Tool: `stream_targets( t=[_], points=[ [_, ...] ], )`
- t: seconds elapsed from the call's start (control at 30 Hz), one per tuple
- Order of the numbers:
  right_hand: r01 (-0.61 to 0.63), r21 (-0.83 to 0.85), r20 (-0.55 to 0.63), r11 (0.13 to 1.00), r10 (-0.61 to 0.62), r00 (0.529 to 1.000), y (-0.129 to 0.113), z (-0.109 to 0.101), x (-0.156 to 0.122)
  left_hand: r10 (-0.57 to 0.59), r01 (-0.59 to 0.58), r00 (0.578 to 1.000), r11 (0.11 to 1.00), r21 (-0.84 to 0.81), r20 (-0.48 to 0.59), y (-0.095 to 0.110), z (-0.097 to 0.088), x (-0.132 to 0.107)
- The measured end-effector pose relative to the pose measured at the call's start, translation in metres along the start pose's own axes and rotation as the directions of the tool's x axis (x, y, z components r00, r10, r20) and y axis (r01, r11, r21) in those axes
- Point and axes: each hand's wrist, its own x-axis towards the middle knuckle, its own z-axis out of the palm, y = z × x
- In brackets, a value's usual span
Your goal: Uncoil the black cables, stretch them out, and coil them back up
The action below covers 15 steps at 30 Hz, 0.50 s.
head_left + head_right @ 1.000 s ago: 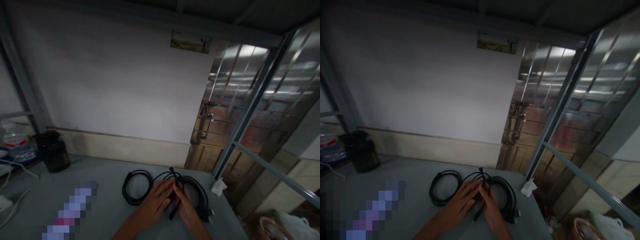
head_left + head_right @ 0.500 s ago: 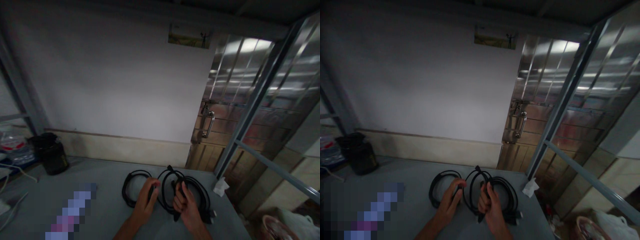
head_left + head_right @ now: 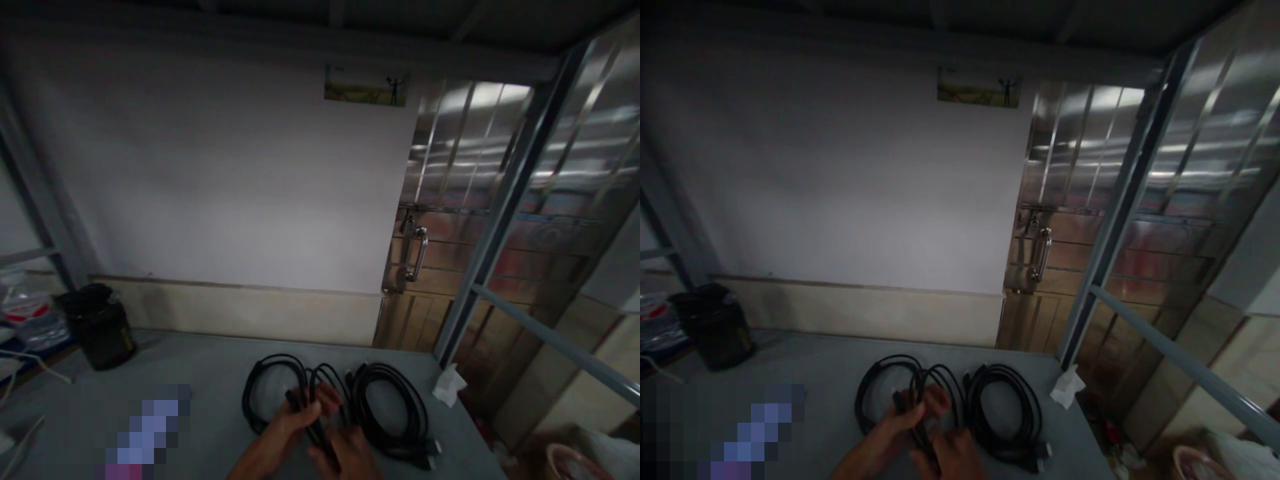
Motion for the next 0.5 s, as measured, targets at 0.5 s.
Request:
stream_targets(
  t=[0.5],
  points=[
    [0.407, -0.386, 0.211, 0.828, -0.35, 0.913, -0.019, 0.005, 0.041, -0.165, 0.103, 0.898, 0.98, -0.169, -0.408, 0.022, -0.044, 0.004]
  ],
)
